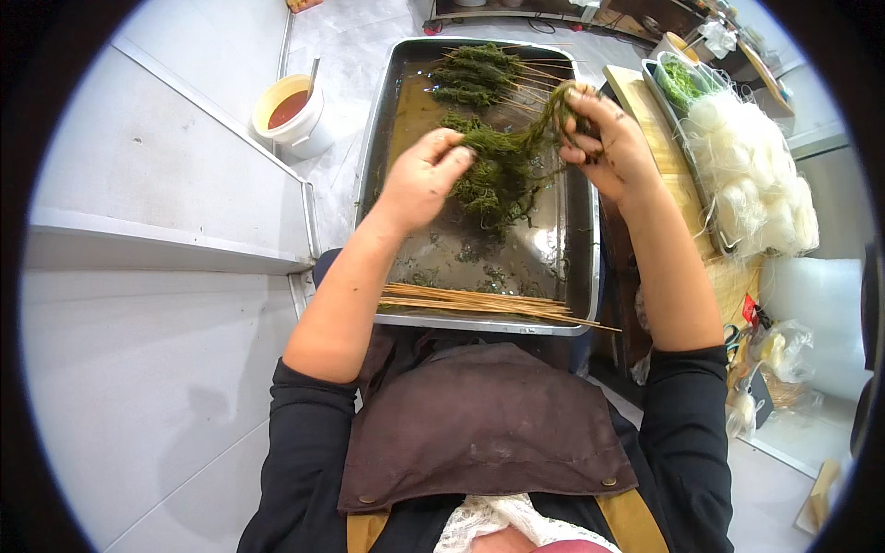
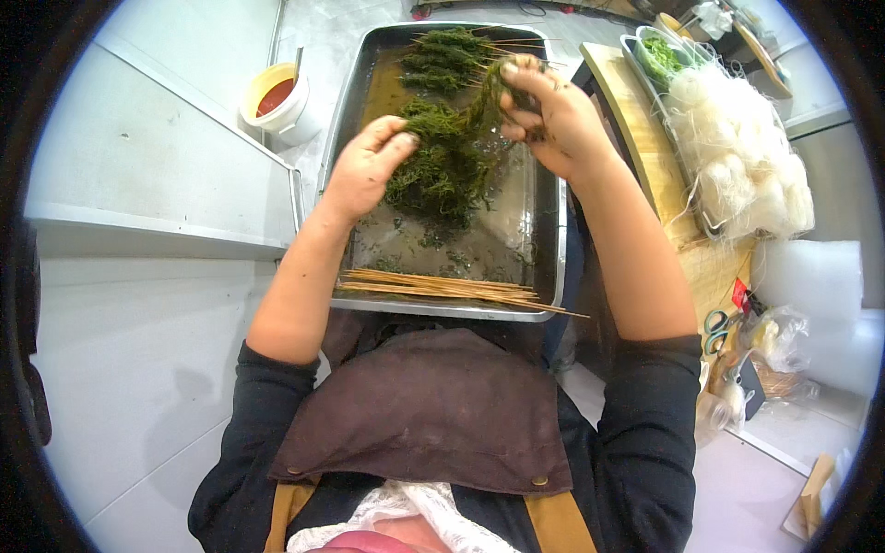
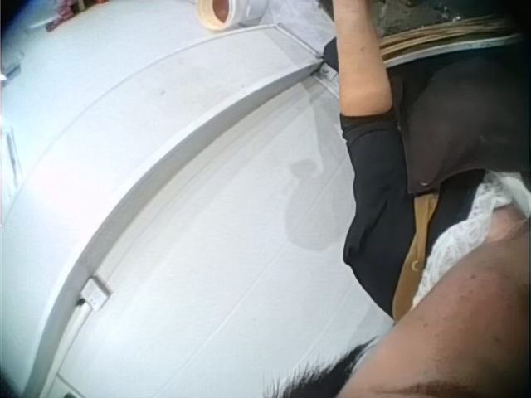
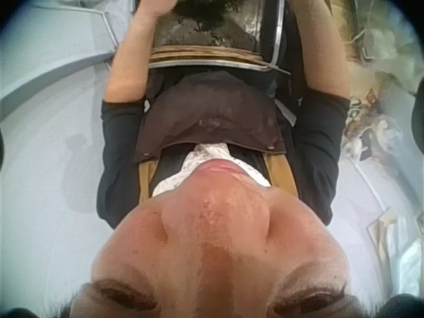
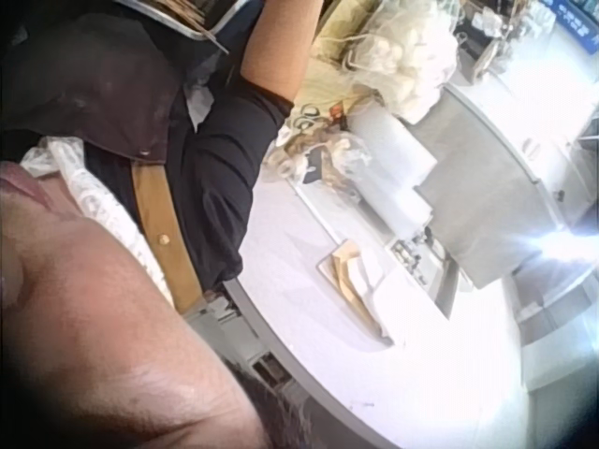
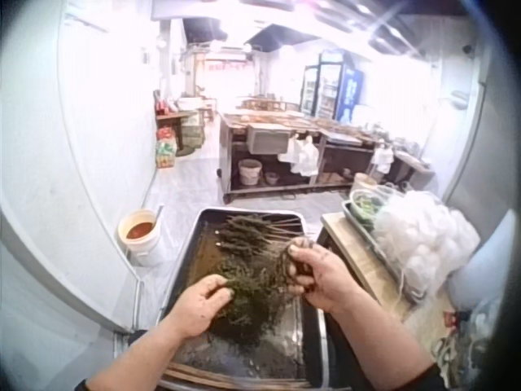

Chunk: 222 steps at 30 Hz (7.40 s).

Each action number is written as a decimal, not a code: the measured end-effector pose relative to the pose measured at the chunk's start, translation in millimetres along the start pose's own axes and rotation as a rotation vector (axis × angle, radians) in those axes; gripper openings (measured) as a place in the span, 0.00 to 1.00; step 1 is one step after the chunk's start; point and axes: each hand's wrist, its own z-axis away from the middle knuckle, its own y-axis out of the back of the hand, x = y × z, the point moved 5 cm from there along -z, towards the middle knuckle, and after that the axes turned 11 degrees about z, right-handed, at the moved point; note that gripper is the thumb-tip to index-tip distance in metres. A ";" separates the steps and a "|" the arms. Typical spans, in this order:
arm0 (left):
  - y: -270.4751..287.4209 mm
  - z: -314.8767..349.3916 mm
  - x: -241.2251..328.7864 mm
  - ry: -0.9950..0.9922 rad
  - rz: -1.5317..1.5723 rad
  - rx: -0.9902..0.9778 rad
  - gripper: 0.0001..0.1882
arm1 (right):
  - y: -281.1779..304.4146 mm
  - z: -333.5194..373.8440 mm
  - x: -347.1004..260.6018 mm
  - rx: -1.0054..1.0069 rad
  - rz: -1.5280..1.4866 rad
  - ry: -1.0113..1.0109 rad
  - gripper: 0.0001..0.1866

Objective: The person repeatedly picks up small clumps of green moss from a metal tray, wraps them around thin wooden skewers, and places the finished skewers back into the tray. The hands work continuously, forming moss bundles and arranging them in rows.

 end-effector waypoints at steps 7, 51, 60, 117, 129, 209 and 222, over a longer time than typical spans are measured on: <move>25.7 -5.2 32.3 -0.201 -0.167 -0.007 0.17 | 2.7 11.3 71.3 0.272 1.616 0.054 0.24; 28.8 -13.2 34.7 0.087 0.315 0.083 0.09 | -52.9 -12.0 104.6 0.251 1.315 0.307 0.14; 16.1 -13.8 65.5 0.071 0.635 -0.029 0.10 | -70.8 -47.9 102.3 0.316 1.190 0.181 0.15; 59.7 47.5 -33.9 0.239 -0.965 0.137 0.17 | 10.1 -26.0 -127.7 -0.253 0.080 0.388 0.17; 39.4 49.8 46.7 0.138 -0.768 0.090 0.17 | -75.9 -23.3 -165.9 -0.248 0.679 0.086 0.10; -80.3 31.3 -96.4 -0.002 -0.862 -0.142 0.19 | 11.0 30.1 -11.5 0.157 0.545 0.081 0.07; -5.0 8.0 81.8 -0.185 -0.044 -0.249 0.09 | -20.6 34.7 -10.8 0.073 0.550 0.160 0.09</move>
